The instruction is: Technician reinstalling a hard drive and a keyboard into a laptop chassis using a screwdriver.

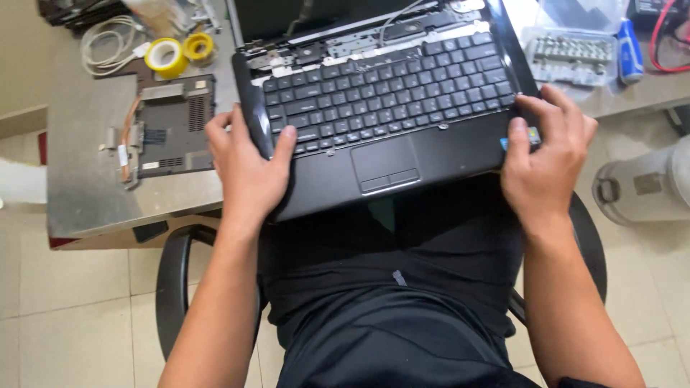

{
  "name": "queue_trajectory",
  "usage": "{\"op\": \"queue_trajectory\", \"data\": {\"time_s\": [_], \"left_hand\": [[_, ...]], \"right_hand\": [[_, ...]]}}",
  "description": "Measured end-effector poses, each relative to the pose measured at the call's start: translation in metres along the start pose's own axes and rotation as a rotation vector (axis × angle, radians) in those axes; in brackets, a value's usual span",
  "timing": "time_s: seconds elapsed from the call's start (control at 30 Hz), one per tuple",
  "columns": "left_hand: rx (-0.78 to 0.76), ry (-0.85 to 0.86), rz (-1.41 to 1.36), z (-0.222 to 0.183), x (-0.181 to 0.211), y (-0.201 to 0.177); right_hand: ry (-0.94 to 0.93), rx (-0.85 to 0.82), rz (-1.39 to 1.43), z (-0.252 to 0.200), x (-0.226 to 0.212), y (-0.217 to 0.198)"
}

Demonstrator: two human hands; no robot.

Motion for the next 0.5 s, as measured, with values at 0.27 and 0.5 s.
{"op": "queue_trajectory", "data": {"time_s": [0.27,0.5], "left_hand": [[-0.143,-0.135,-0.041,-0.007,0.003,-0.007],[-0.422,-0.049,0.056,-0.042,0.019,-0.044]], "right_hand": [[0.033,-0.026,0.009,0.001,-0.006,-0.005],[0.047,-0.143,-0.031,0.01,-0.002,-0.007]]}}
Point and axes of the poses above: each hand's wrist, its own z-axis towards the middle knuckle, its own y-axis out of the palm, x = y × z, the point moved 1 cm from there along z, towards the middle knuckle, and after that the axes turned 6 degrees about z, right-handed, at the moved point
